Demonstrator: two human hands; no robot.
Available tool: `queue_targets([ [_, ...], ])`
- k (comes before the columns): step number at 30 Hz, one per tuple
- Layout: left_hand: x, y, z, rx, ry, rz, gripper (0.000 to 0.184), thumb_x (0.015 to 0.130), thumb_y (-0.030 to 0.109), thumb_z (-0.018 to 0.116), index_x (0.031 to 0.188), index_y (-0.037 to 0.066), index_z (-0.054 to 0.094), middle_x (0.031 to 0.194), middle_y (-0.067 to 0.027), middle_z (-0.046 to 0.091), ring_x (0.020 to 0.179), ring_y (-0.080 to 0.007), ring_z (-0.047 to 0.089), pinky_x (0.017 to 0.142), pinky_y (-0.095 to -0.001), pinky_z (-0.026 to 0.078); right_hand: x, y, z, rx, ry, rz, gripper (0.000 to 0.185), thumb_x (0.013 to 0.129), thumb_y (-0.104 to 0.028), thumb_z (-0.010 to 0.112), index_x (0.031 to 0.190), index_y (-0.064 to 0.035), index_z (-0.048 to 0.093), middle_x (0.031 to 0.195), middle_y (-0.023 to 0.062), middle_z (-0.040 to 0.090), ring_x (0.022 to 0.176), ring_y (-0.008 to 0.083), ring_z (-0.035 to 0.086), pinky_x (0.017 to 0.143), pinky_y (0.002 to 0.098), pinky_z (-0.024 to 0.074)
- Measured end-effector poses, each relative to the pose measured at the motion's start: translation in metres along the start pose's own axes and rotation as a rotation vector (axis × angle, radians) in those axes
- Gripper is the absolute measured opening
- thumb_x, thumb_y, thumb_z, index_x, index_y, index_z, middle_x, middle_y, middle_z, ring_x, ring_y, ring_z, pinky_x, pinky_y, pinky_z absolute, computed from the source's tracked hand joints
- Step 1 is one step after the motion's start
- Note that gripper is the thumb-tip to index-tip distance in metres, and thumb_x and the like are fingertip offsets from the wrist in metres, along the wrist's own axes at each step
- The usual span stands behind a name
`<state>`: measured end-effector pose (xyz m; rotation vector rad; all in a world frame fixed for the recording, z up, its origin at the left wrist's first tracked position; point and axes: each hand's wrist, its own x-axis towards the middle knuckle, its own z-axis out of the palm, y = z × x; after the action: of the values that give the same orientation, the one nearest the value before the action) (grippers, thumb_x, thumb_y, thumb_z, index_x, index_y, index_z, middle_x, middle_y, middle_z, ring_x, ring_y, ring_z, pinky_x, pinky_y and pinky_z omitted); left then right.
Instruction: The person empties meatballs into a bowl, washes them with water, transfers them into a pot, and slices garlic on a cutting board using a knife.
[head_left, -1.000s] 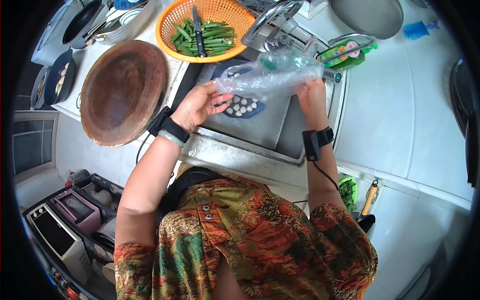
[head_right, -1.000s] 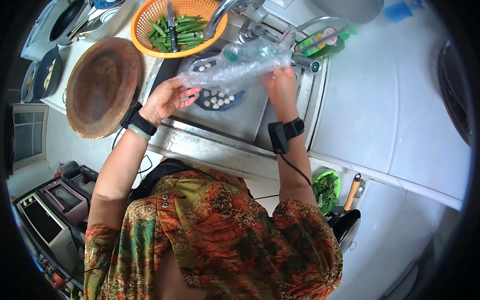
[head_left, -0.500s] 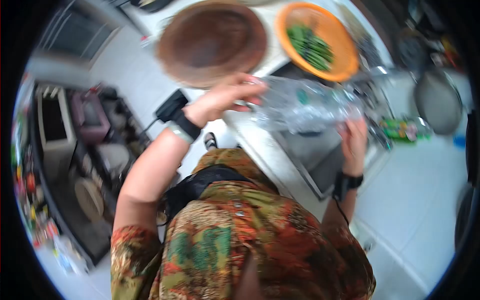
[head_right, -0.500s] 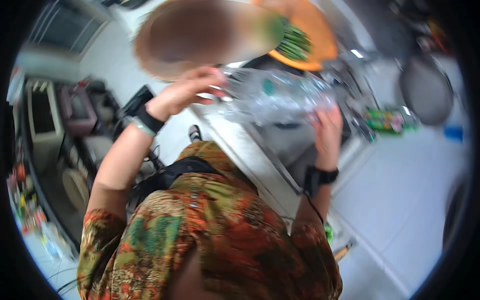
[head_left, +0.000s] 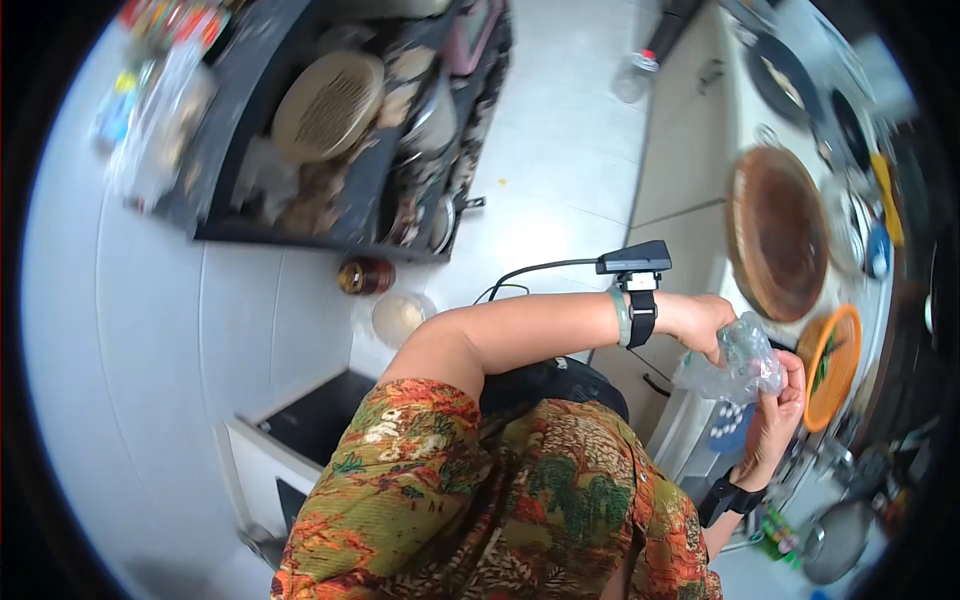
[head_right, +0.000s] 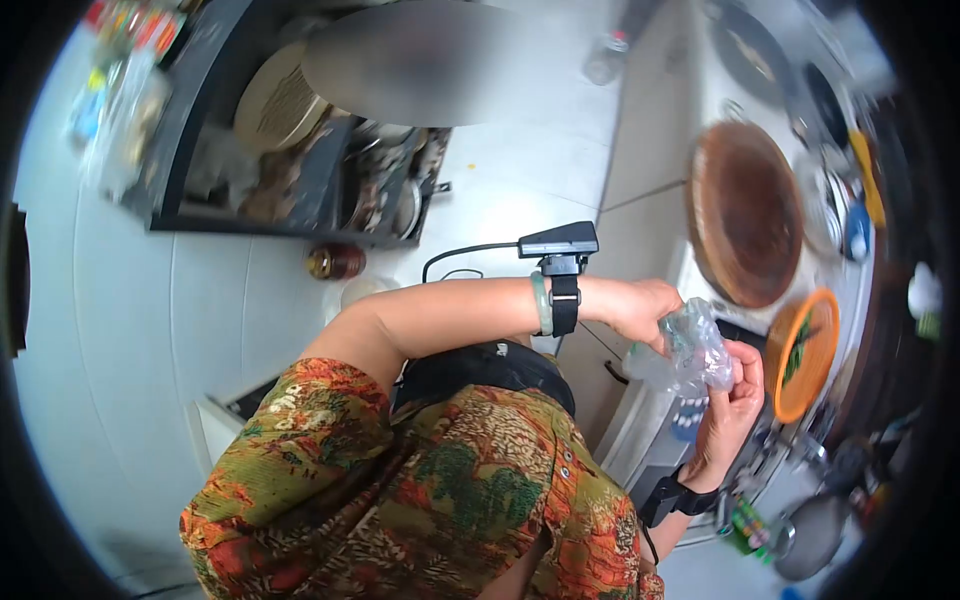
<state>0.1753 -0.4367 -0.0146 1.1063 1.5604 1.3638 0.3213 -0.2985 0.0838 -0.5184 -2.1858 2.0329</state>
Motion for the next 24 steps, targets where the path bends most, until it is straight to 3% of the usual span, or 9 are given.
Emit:
queue_targets([
  [4, -0.103, -0.044, -0.061, 0.221, 0.251, -0.003, 0.039, 0.066, 0.026, 0.079, 0.093, 0.000, 0.067, 0.088, -0.0208, 0.066, 0.085, -0.0325, 0.065, 0.075, -0.0384, 0.051, 0.016, -0.008, 0.070, -0.309, -0.201, 0.061, 0.056, 0.087, -0.010, 0.065, 0.137, -0.0028, 0.041, 0.114, 0.0065, 0.060, 0.100, 0.0123, 0.056, 0.089, 0.0258, 0.0426],
  [9, -0.282, -0.096, -0.103, 0.114, 0.344, -0.294, 0.041, 0.069, 0.020, 0.075, 0.102, -0.001, 0.064, 0.092, -0.0204, 0.066, 0.086, -0.0302, 0.064, 0.078, -0.0370, 0.050, 0.032, 0.004, 0.131, -0.560, -0.433, 0.118, 0.053, 0.087, -0.013, 0.064, 0.135, -0.0053, 0.045, 0.120, 0.0121, 0.058, 0.104, 0.0163, 0.056, 0.087, 0.0288, 0.0453],
  [14, -0.453, -0.178, -0.063, 0.135, 0.786, -0.519, 0.038, 0.069, 0.021, 0.078, 0.097, -0.001, 0.065, 0.090, -0.0202, 0.067, 0.084, -0.0304, 0.064, 0.077, -0.0394, 0.048, 0.037, 0.018, 0.175, -0.777, -0.573, 0.102, 0.049, 0.089, -0.016, 0.062, 0.135, -0.0063, 0.046, 0.122, 0.0137, 0.058, 0.108, 0.0192, 0.057, 0.083, 0.0302, 0.0482],
  [16, -0.503, -0.189, -0.043, 0.181, 0.959, -0.837, 0.037, 0.068, 0.021, 0.078, 0.096, 0.000, 0.066, 0.089, -0.0191, 0.067, 0.083, -0.0328, 0.064, 0.075, -0.0398, 0.049, 0.038, 0.020, 0.189, -0.854, -0.661, 0.082, 0.048, 0.090, -0.018, 0.061, 0.135, -0.0069, 0.046, 0.123, 0.0132, 0.058, 0.108, 0.0194, 0.057, 0.081, 0.0312, 0.0496],
  [17, -0.533, -0.224, -0.027, 0.014, 1.097, -0.724, 0.037, 0.066, 0.018, 0.078, 0.096, 0.001, 0.067, 0.091, -0.0179, 0.068, 0.085, -0.0301, 0.065, 0.078, -0.0397, 0.050, 0.036, 0.017, 0.196, -0.887, -0.675, 0.088, 0.047, 0.091, -0.019, 0.061, 0.134, -0.0075, 0.047, 0.124, 0.0130, 0.057, 0.108, 0.0193, 0.057, 0.082, 0.0315, 0.0496],
  [18, -0.554, -0.238, -0.019, 0.290, 1.058, -1.006, 0.040, 0.065, 0.020, 0.079, 0.098, 0.001, 0.066, 0.092, -0.0189, 0.067, 0.087, -0.0325, 0.064, 0.079, -0.0411, 0.049, 0.034, 0.015, 0.201, -0.896, -0.669, 0.093, 0.047, 0.091, -0.019, 0.061, 0.134, -0.0075, 0.047, 0.124, 0.0130, 0.057, 0.108, 0.0193, 0.057, 0.082, 0.0315, 0.0496],
  [20, -0.593, -0.269, 0.002, 0.235, 1.176, -0.833, 0.044, 0.063, 0.021, 0.081, 0.100, 0.002, 0.066, 0.095, -0.0193, 0.066, 0.091, -0.0337, 0.063, 0.081, -0.0413, 0.049, 0.031, 0.012, 0.207, -0.879, -0.677, 0.098, 0.047, 0.091, -0.021, 0.061, 0.134, -0.0072, 0.048, 0.123, 0.0132, 0.058, 0.108, 0.0193, 0.057, 0.082, 0.0316, 0.0498],
  [22, -0.619, -0.292, 0.013, 0.024, 1.042, -1.064, 0.054, 0.059, 0.022, 0.084, 0.106, 0.004, 0.065, 0.103, -0.0197, 0.065, 0.098, -0.0335, 0.061, 0.087, -0.0397, 0.047, 0.031, 0.011, 0.207, -0.890, -0.660, 0.104, 0.047, 0.091, -0.021, 0.062, 0.133, -0.0069, 0.048, 0.123, 0.0132, 0.058, 0.108, 0.0196, 0.057, 0.082, 0.0320, 0.0498],
  [24, -0.624, -0.299, 0.026, 0.188, 1.118, -1.076, 0.058, 0.057, 0.022, 0.085, 0.108, 0.004, 0.064, 0.106, -0.0196, 0.064, 0.101, -0.0339, 0.060, 0.089, -0.0390, 0.046, 0.032, 0.012, 0.199, -0.905, -0.659, 0.114, 0.049, 0.092, -0.024, 0.061, 0.135, -0.0073, 0.046, 0.124, 0.0138, 0.057, 0.110, 0.0190, 0.056, 0.085, 0.0309, 0.0484],
])
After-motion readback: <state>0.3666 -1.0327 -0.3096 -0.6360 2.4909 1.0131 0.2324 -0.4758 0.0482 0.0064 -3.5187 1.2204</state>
